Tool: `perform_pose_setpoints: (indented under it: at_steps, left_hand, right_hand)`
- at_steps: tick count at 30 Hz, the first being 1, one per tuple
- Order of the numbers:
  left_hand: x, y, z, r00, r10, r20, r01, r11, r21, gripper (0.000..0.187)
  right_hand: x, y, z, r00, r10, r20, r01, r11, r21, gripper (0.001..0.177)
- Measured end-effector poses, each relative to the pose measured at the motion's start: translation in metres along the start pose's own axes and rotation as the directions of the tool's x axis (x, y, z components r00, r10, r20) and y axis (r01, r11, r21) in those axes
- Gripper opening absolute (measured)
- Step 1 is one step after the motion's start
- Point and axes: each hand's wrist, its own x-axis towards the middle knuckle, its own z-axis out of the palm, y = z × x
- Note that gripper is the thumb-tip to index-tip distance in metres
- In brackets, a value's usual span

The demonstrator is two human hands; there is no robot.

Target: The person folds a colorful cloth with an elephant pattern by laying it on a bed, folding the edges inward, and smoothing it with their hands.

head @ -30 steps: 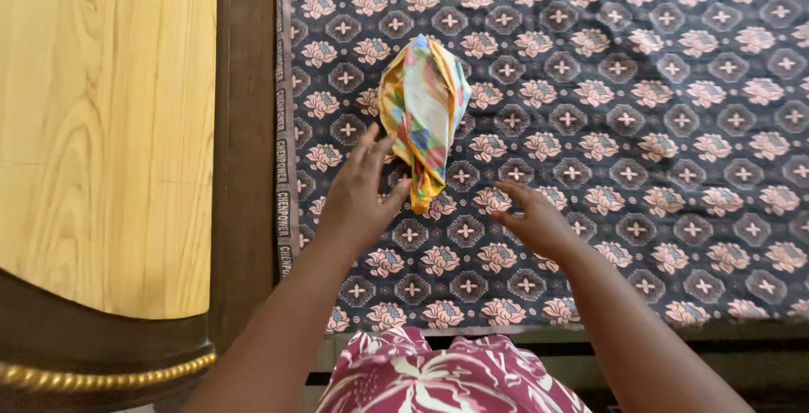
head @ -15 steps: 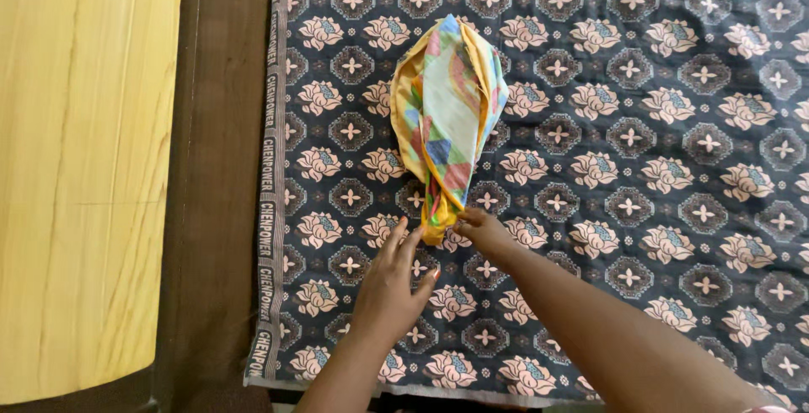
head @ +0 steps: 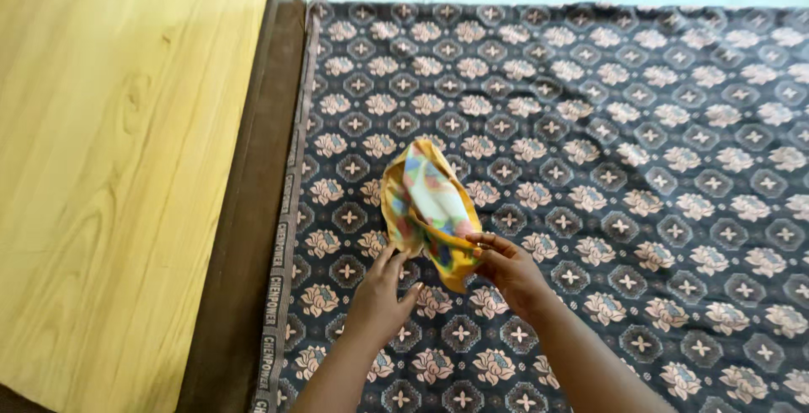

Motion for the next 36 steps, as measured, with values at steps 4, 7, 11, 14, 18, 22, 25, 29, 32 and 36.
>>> perform_pose_setpoints:
  at_steps: [4,7,11,14,18,22,25,29,32,36]
  left_hand:
    - [-0.006,0.035,-0.023,0.989,0.112,-0.1,-0.116,0.992,-0.039,0.068]
    - [-0.006,0.072,-0.039,0.949,0.255,-0.186,-0.261,0.965,-0.011,0.072]
    - [-0.013,0.114,-0.071,0.856,0.436,-0.278,-0.443,0.896,0.042,0.063]
    - [-0.022,0.138,-0.1,0.914,0.294,-0.278,-0.302,0.953,0.015,0.048]
    - [-0.033,0.145,-0.146,0.92,0.209,-0.332,-0.203,0.978,0.051,0.022]
    - [-0.046,0.134,-0.18,0.899,0.098,-0.427,-0.126,0.991,-0.037,0.028]
    - [-0.04,0.122,-0.189,0.905,0.031,-0.424,-0.051,0.998,-0.035,0.026]
    - [-0.011,0.109,-0.18,0.995,-0.085,-0.054,0.032,0.778,-0.628,0.02]
    - [0.003,0.112,-0.177,0.995,-0.015,0.096,0.086,0.586,-0.806,0.019]
    - [-0.001,0.13,-0.199,0.96,0.173,0.218,0.081,0.575,-0.814,0.027]
  right_hand:
    - [-0.054,-0.091,0.043,0.991,-0.122,0.052,0.127,0.986,-0.104,0.038]
    - [-0.094,-0.148,0.074,0.973,-0.194,0.122,0.219,0.944,-0.248,0.041]
    - [-0.146,-0.207,0.107,0.922,-0.27,0.278,0.363,0.854,-0.373,0.045]
    - [-0.182,-0.244,0.119,0.88,-0.361,0.308,0.463,0.792,-0.397,0.046]
    - [-0.225,-0.286,0.119,0.824,-0.516,0.235,0.563,0.695,-0.447,0.044]
    - [-0.26,-0.311,0.102,0.741,-0.626,0.244,0.655,0.593,-0.468,0.043]
    - [-0.274,-0.317,0.092,0.725,-0.657,0.205,0.66,0.58,-0.477,0.041]
    - [-0.286,-0.317,0.078,0.709,-0.694,0.127,0.648,0.568,-0.508,0.037]
    - [-0.286,-0.32,0.061,0.684,-0.728,0.053,0.635,0.557,-0.536,0.035]
    - [-0.272,-0.324,0.027,0.604,-0.795,-0.058,0.645,0.53,-0.55,0.029]
